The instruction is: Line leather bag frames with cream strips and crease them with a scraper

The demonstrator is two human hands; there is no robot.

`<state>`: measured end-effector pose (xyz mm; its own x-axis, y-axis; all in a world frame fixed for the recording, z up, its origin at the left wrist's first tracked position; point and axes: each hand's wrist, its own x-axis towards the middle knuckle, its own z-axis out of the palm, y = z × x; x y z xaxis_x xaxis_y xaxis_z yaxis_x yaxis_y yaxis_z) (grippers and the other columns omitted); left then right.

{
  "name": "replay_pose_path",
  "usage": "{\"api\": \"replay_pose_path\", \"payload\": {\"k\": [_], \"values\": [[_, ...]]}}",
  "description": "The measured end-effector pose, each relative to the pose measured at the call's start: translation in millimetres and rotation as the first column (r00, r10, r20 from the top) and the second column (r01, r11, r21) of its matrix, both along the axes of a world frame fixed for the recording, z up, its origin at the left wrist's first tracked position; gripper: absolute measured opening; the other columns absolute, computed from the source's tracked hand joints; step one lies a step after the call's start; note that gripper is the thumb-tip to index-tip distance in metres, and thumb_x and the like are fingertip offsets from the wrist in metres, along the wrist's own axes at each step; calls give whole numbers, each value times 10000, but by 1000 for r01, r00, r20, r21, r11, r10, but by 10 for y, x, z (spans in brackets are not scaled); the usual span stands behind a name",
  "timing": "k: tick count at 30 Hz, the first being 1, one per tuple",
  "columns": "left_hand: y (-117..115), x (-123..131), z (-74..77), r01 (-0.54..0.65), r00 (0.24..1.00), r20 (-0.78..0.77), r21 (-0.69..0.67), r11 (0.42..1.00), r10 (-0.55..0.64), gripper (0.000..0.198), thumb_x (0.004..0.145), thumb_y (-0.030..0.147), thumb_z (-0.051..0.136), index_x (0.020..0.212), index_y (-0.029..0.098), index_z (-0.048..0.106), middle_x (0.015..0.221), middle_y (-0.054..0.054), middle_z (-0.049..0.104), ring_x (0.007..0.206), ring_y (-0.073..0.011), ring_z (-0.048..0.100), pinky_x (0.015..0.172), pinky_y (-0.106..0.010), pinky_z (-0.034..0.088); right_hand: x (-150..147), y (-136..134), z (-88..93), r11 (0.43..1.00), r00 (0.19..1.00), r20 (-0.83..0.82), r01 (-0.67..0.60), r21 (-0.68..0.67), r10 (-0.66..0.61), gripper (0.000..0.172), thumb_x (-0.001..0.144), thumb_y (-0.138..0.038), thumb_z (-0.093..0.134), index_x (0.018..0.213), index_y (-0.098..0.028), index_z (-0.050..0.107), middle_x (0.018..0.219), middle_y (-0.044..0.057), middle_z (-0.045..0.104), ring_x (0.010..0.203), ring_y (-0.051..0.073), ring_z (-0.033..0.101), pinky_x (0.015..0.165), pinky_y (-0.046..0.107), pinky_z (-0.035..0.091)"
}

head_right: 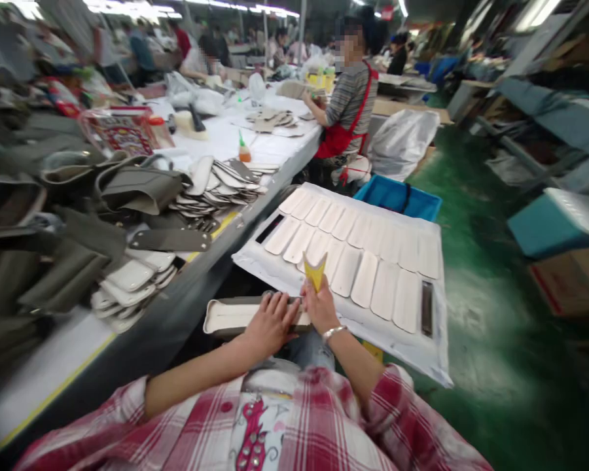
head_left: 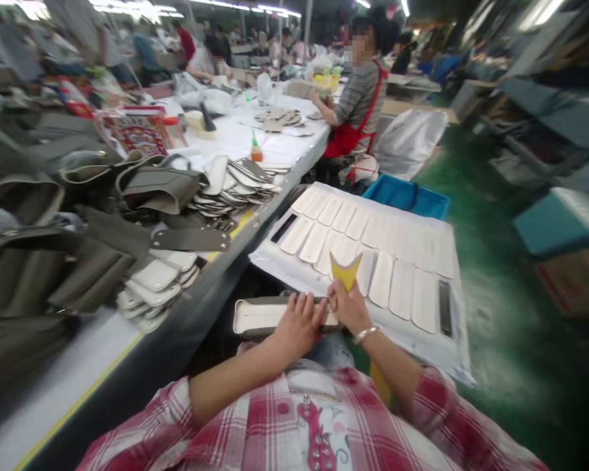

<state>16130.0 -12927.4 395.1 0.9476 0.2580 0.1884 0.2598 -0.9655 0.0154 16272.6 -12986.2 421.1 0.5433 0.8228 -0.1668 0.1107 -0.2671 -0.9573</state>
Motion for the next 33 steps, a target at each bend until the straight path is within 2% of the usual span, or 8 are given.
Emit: {"api": "replay_pose_path", "payload": {"k": [3,6,9,12,15,20,23,33], "values": [[129,-447,12,-29,990,139,-71,997,39,688,807,508,491,1355,132,311,1390,-154,363,1299,-295,271,1074,-521,129,79,-29,212,991,976,190,-91,-96,108,437,801,-589,401,874,-165,479,624,23,578,529,127,556,520,247,462],[342,-1045,-31,-242,856,381,-302,922,350,542,868,408,425,1332,139,343,1370,-129,401,1302,-247,285,1090,-495,141,143,19,408,876,878,196,-365,-317,437,454,792,-560,452,1011,-163,475,678,31,609,501,147,571,460,256,451],[581,-1372,-167,-212,575,395,-774,597,717,475,908,384,320,1313,137,362,1318,-134,462,1229,-209,410,1043,-432,297,156,246,488,689,668,256,-531,-494,699,497,793,-513,481,1159,-179,445,796,63,638,577,169,598,512,272,453],[716,-1310,-315,114,532,265,-963,242,804,502,910,435,273,1289,132,402,1264,-135,520,1160,-210,487,1006,-407,358,108,592,462,528,357,390,-523,-669,849,422,816,-468,460,1125,-187,525,914,100,644,769,205,609,660,289,436],[730,-1164,-391,295,575,251,-951,90,779,516,893,452,314,1276,130,438,1270,-130,518,1170,-228,475,1030,-409,324,-1,926,405,473,171,444,-416,-776,879,367,864,-417,374,1099,-195,548,912,100,647,813,223,598,667,294,404],[746,-1237,-461,365,669,211,-929,-68,713,560,841,488,415,1270,131,464,1319,-125,469,1201,-280,437,1012,-422,342,-256,1333,288,550,72,566,-358,-754,822,389,910,-383,269,911,-170,594,934,102,639,805,206,591,670,285,380],[803,-1316,-538,347,732,198,-932,-106,652,629,813,530,443,1311,147,416,1326,-119,461,1187,-293,446,1005,-433,340,-398,1511,189,559,21,593,-364,-745,805,433,921,-403,238,875,-154,589,915,111,638,820,210,590,685,290,374],[899,-1340,-438,138,818,115,-990,1,563,506,868,449,392,1312,205,399,1351,-66,431,1225,-239,396,1044,-374,282,-583,1819,-10,511,-77,645,-543,-667,760,457,936,-406,222,842,-155,593,851,85,631,798,183,570,727,300,313]]}}
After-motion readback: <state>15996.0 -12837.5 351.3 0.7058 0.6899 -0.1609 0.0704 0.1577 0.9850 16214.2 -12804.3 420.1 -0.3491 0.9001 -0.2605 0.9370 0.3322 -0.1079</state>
